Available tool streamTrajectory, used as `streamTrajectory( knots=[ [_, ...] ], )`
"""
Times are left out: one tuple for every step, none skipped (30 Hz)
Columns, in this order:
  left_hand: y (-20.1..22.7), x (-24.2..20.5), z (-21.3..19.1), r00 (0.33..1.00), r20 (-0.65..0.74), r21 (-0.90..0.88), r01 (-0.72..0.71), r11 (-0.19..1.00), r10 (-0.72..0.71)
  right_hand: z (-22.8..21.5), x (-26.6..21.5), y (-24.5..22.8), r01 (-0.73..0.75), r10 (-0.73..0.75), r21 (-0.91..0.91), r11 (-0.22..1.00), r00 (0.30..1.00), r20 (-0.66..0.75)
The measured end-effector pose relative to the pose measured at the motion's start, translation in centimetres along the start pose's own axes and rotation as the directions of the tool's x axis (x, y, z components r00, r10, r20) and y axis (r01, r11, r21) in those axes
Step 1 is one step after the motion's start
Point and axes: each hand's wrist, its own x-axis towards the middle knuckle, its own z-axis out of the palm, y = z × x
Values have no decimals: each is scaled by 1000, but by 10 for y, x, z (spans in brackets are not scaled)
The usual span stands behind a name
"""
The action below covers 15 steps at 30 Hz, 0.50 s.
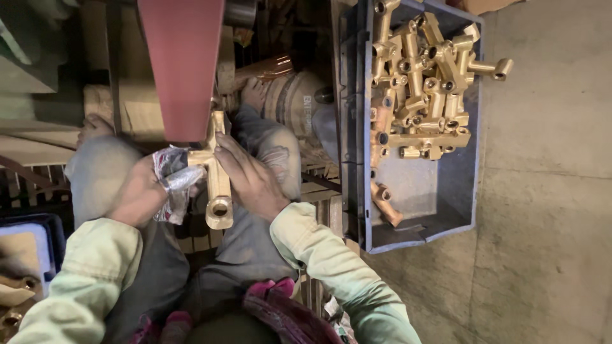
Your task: The person sits on the floor and repeatedly presses brass fittings against a moving belt sander to smooth their surfaces. They handle each piece one at a time, rotating it to contact different edges, then place the finished pieces into a nearby blue bin.
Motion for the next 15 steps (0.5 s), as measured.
streamTrajectory(
  knots=[
    [0, 0, 1, 1000, -4, -44, 2, 999, -2, 1, 1, 0, -4, 4, 15, 1000, 1000, -3],
    [0, -2, 0, 1000, -8, -88, 3, 996, -4, 2, 2, -1, -7, 8, 29, 1000, 1000, -5],
    [1, -3, -1, 999, 9, -66, -47, 997, 48, 3, 4, -1, -20, 19, 38, 999, 1000, 12],
    [2, -4, -1, 995, 26, -44, -97, 994, 98, 4, 6, -1, -33, 31, 46, 998, 999, 29],
    [4, -3, -2, 988, 50, -21, -148, 989, 149, 5, 8, 0, -48, 46, 52, 997, 998, 43],
    [5, -2, -1, 993, 15, -36, -120, 992, 121, 5, 9, 1, -57, 54, 45, 997, 997, 54],
    [4, 0, 1, 996, -17, -51, -90, 995, 89, 5, 10, 2, -69, 67, 39, 997, 996, 65],
    [3, 2, 2, 997, -49, -66, -59, 996, 56, 6, 10, 4, -82, 79, 32, 996, 994, 76],
    [1, 2, 4, 997, -58, -71, -56, 996, 52, 8, 9, 4, -95, 91, 46, 994, 993, 78],
    [-1, 4, 4, 997, -67, -75, -53, 996, 48, 10, 9, 4, -108, 103, 60, 992, 991, 80],
    [-4, 4, 6, 996, -80, -83, -48, 995, 42, 12, 7, 5, -119, 112, 76, 990, 990, 87],
    [-7, 2, 6, 996, -76, -99, -46, 994, 39, 13, 5, 3, -143, 134, 83, 986, 985, 110],
    [-7, 5, 6, 996, -70, -113, -55, 992, 48, 14, 6, 5, -160, 149, 83, 984, 981, 124],
    [-6, 7, 6, 996, -63, -127, -65, 990, 57, 14, 8, 7, -176, 164, 83, 981, 977, 137],
    [-6, 7, 6, 996, -65, -134, -66, 989, 58, 14, 8, 7, -170, 157, 94, 981, 979, 129]
  ],
)
